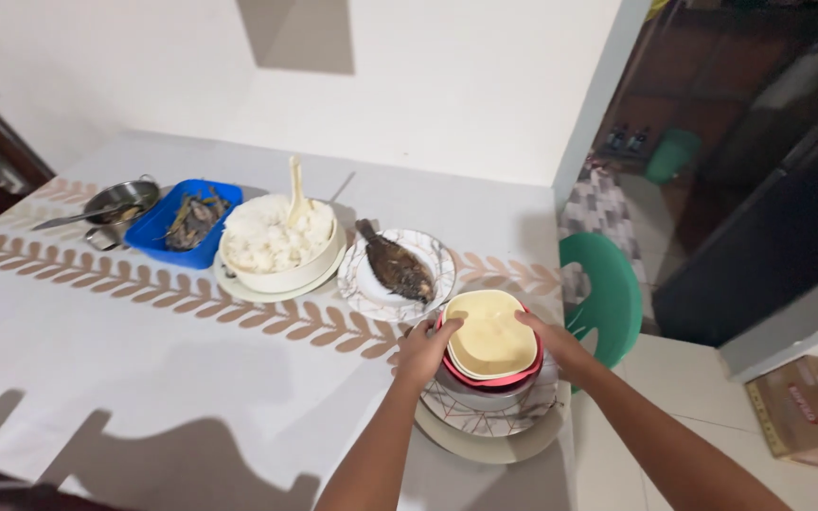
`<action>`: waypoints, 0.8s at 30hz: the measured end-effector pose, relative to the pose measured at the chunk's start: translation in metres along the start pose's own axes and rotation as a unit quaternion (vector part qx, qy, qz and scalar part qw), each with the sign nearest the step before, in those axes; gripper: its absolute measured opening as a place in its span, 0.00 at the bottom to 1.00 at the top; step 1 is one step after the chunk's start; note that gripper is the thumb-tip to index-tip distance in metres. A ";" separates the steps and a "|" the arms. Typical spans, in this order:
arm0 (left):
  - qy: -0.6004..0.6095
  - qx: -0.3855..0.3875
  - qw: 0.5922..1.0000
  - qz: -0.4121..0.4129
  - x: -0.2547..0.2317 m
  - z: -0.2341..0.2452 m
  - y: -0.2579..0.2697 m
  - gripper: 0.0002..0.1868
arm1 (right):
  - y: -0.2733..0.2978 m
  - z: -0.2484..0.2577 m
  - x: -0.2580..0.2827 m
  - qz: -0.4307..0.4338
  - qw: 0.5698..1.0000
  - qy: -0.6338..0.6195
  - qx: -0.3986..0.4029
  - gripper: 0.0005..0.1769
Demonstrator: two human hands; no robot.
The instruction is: The recorder scoops cooked rice from a rice cooker into a large bowl, carries it to a dining table, and portioning it into individual smaller bowls for a meal.
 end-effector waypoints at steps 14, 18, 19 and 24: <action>0.026 -0.001 0.999 -0.040 -0.042 -0.044 -0.052 0.55 | -0.060 0.074 0.042 0.031 0.954 0.256 -0.155 0.60; -0.008 -0.004 1.000 0.016 -0.056 -0.043 -0.033 0.55 | -0.069 0.085 0.033 0.003 0.924 0.331 -0.189 0.61; -0.007 0.010 0.999 0.047 -0.045 -0.053 -0.039 0.55 | -0.069 0.088 0.027 -0.022 0.925 0.340 -0.170 0.65; -0.044 0.057 0.994 0.083 -0.046 -0.057 -0.020 0.57 | -0.006 0.049 0.049 -0.142 0.939 0.299 -0.098 0.72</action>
Point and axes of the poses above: each hand's wrist, its own y-axis away from the middle knuckle, its own z-axis out of the back of the hand, x = y × z, the point moved 6 cm from there along -y, towards the middle knuckle, and after that the axes turned 12 degrees about -y, right-handed, at the moved point
